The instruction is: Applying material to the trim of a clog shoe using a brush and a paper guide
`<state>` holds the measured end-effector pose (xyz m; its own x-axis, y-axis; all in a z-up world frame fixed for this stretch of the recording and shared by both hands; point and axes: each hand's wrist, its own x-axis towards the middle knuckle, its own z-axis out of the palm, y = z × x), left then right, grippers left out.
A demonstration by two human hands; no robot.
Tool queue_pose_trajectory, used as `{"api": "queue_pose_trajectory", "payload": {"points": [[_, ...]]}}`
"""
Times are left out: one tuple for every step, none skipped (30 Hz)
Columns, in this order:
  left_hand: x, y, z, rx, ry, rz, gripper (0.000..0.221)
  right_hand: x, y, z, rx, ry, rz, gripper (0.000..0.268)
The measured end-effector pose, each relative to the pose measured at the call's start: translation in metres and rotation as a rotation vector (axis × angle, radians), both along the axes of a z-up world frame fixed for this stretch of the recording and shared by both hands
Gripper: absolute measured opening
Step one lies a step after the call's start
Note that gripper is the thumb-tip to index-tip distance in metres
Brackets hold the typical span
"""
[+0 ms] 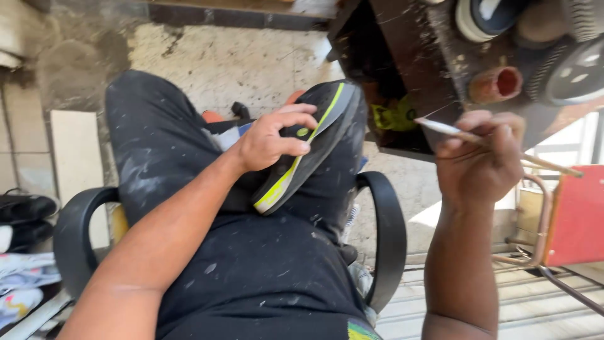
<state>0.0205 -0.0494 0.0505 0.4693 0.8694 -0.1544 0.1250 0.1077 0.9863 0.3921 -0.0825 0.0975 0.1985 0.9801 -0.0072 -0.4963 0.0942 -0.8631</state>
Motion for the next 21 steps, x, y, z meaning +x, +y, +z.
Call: {"api": "queue_pose_trajectory", "payload": {"points": [[-0.001,-0.001,-0.003,-0.009,0.010,0.003,0.043,-0.020,-0.006,-0.003,-0.009,0.010,0.003,0.016],[0.000,-0.002,-0.005,-0.025,-0.011,0.012,0.043,-0.040,-0.011,-0.004,0.030,-0.027,0.110,0.014],[0.003,-0.001,-0.008,-0.036,-0.040,0.020,0.043,-0.057,-0.015,-0.003,0.075,-0.071,0.216,0.015],[0.002,0.000,-0.009,-0.041,-0.038,0.023,0.043,-0.074,-0.014,0.007,0.070,-0.069,0.218,0.015],[0.002,0.000,-0.011,-0.042,-0.040,0.012,0.043,-0.090,-0.013,0.017,0.135,-0.274,0.284,0.012],[0.002,0.001,-0.014,-0.042,-0.042,0.000,0.044,-0.106,-0.012,0.028,0.201,-0.478,0.350,0.018],[0.002,0.001,-0.015,-0.046,-0.045,0.006,0.044,-0.112,-0.010,0.030,0.199,-0.479,0.356,0.018],[0.002,0.002,-0.016,-0.044,-0.050,-0.002,0.044,-0.119,-0.009,0.032,0.227,-0.588,0.375,0.017],[0.002,0.002,-0.017,-0.044,-0.056,-0.010,0.043,-0.125,-0.008,0.035,0.254,-0.698,0.395,0.018],[0.003,0.001,-0.018,-0.049,-0.060,-0.004,0.043,-0.128,-0.010,0.035,0.251,-0.700,0.403,0.018],[0.003,0.002,-0.019,-0.050,-0.074,-0.004,0.043,-0.132,-0.011,0.035,0.289,-0.770,0.409,0.018],[0.003,0.002,-0.020,-0.051,-0.088,-0.003,0.043,-0.136,-0.012,0.035,0.328,-0.839,0.414,0.019],[0.003,0.002,-0.023,-0.055,-0.090,0.001,0.043,-0.136,-0.013,0.035,0.325,-0.840,0.421,0.019],[0.004,0.001,-0.025,-0.048,-0.099,0.003,0.043,-0.136,-0.014,0.036,0.345,-0.881,0.411,0.020],[0.004,0.002,-0.027,-0.040,-0.107,0.003,0.044,-0.135,-0.014,0.037,0.366,-0.923,0.399,0.021],[0.004,0.002,-0.029,-0.041,-0.110,0.007,0.044,-0.137,-0.015,0.037,0.366,-0.924,0.404,0.021],[0.004,0.002,-0.030,-0.033,-0.116,0.000,0.043,-0.139,-0.017,0.037,0.396,-0.916,0.416,0.021],[0.004,0.003,-0.031,-0.024,-0.122,-0.007,0.042,-0.141,-0.019,0.037,0.427,-0.907,0.429,0.022],[0.002,0.002,-0.023,-0.024,-0.124,-0.008,0.042,-0.140,-0.018,0.038,0.427,-0.908,0.428,0.022],[0.000,0.001,-0.014,-0.019,-0.116,-0.008,0.042,-0.139,-0.017,0.038,0.457,-0.953,0.415,0.022],[-0.001,0.000,-0.005,-0.014,-0.110,-0.006,0.042,-0.138,-0.016,0.039,0.488,-0.998,0.403,0.022]]}}
